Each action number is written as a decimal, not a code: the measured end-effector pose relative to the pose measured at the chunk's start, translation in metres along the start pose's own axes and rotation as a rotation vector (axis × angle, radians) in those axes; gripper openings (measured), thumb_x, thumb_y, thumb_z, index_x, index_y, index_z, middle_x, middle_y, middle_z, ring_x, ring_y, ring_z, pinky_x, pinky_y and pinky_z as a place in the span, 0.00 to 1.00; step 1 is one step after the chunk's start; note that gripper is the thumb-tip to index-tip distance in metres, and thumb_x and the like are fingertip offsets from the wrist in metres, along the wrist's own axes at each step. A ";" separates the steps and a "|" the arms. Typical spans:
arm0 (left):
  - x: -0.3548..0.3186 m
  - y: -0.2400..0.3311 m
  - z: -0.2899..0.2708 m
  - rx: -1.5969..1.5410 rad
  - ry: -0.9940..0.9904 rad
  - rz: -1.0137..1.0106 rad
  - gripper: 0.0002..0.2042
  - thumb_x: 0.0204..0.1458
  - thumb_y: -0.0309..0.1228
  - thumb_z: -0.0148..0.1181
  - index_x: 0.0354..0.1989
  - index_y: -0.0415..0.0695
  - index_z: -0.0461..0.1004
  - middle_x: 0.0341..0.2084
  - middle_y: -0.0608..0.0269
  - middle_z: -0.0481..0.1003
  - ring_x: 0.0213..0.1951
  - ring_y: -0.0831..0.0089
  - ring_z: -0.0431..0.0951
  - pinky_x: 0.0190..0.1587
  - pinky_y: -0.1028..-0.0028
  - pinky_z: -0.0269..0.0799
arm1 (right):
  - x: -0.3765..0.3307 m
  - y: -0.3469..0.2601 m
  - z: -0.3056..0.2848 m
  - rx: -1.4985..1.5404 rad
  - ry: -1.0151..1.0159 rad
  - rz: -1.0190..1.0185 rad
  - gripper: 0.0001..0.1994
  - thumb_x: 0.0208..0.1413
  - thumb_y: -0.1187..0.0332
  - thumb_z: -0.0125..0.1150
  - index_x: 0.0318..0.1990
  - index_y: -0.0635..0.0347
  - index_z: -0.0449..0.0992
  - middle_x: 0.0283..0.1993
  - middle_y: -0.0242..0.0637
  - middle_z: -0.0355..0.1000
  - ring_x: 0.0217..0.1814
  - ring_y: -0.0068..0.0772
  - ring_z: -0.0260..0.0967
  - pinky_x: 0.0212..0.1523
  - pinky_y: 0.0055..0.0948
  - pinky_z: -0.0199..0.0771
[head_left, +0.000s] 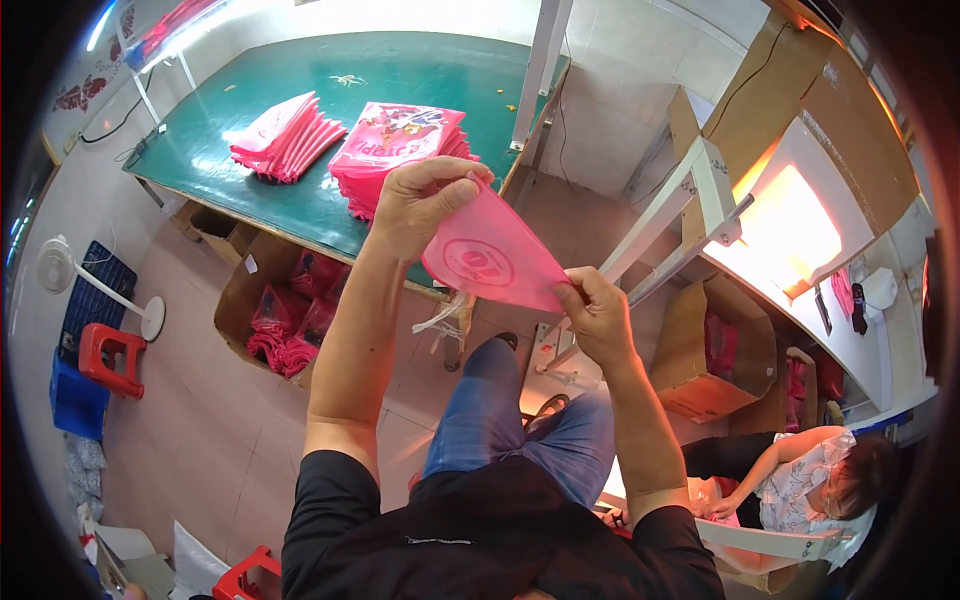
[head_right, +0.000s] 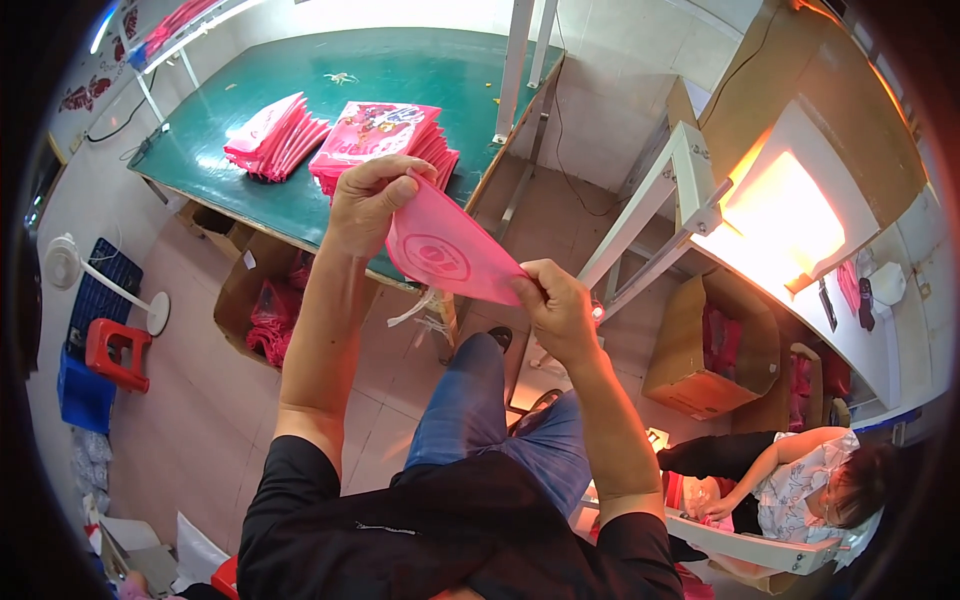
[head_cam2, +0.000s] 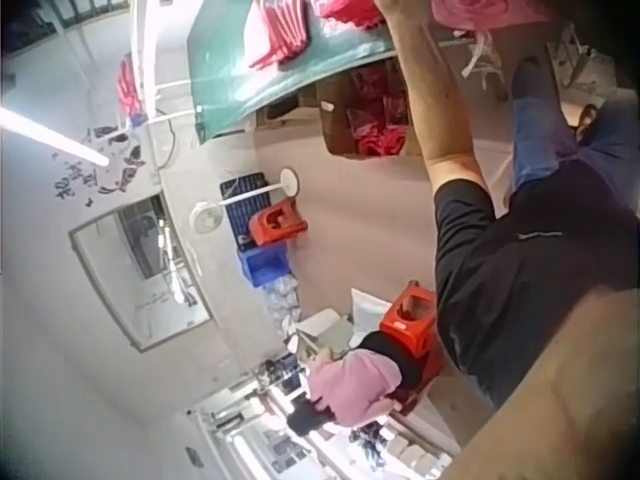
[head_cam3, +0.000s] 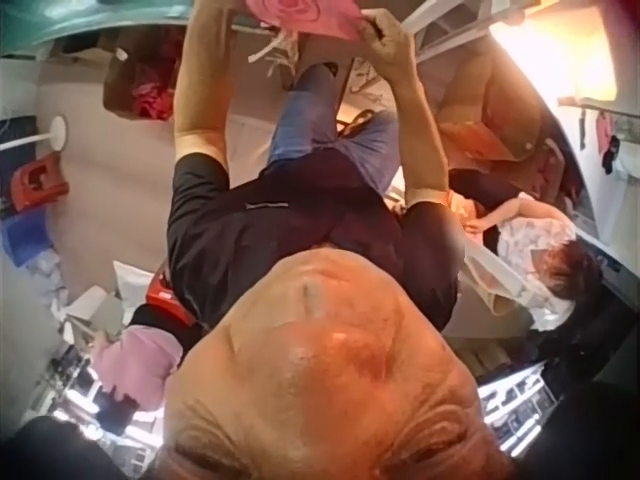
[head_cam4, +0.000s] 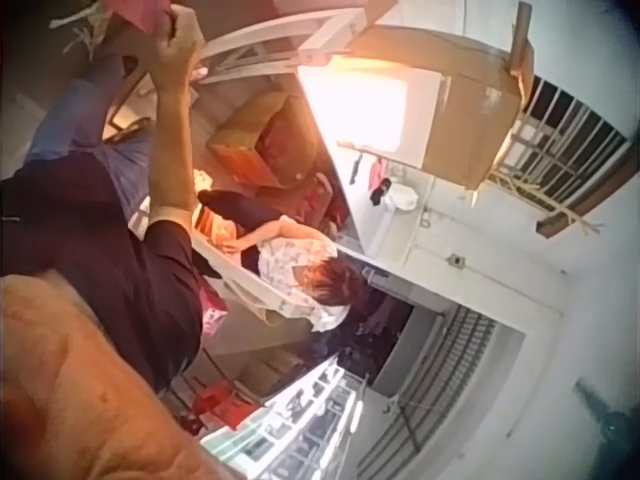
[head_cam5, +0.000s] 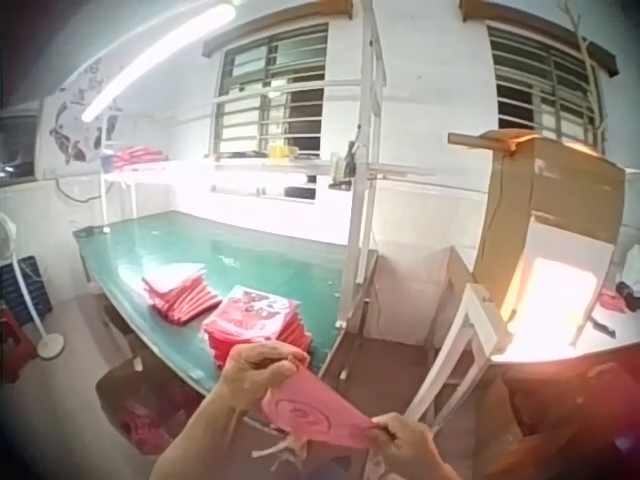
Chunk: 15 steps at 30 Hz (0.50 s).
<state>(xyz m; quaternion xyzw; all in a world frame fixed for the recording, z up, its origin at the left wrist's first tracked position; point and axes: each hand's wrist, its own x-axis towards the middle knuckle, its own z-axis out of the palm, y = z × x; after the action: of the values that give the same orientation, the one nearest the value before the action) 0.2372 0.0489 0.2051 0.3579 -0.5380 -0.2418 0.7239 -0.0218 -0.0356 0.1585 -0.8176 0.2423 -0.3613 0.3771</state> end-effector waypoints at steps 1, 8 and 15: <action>0.001 0.001 0.000 -0.001 0.009 -0.010 0.09 0.52 0.23 0.64 0.42 0.38 0.79 0.39 0.57 0.80 0.40 0.73 0.77 0.46 0.73 0.73 | 0.000 0.000 -0.005 0.019 -0.006 0.029 0.07 0.59 0.67 0.62 0.39 0.62 0.77 0.27 0.27 0.72 0.31 0.16 0.66 0.33 0.21 0.68; -0.003 0.004 0.001 -0.167 0.190 0.017 0.07 0.53 0.22 0.63 0.40 0.36 0.79 0.38 0.57 0.80 0.40 0.74 0.78 0.44 0.75 0.74 | 0.046 -0.018 -0.031 0.049 0.242 -0.073 0.07 0.58 0.68 0.62 0.38 0.63 0.77 0.29 0.27 0.72 0.31 0.17 0.66 0.34 0.21 0.68; -0.074 0.021 0.015 0.257 0.624 0.242 0.05 0.52 0.19 0.61 0.38 0.36 0.78 0.34 0.57 0.79 0.37 0.72 0.78 0.42 0.74 0.74 | 0.035 -0.057 -0.005 -0.093 0.383 -0.286 0.11 0.58 0.66 0.62 0.44 0.62 0.75 0.37 0.34 0.72 0.36 0.23 0.69 0.36 0.23 0.68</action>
<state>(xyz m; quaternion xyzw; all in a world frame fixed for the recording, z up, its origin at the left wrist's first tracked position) 0.1998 0.1121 0.1790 0.4361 -0.3558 0.0362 0.8258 0.0030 -0.0268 0.2199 -0.7767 0.2076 -0.5479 0.2313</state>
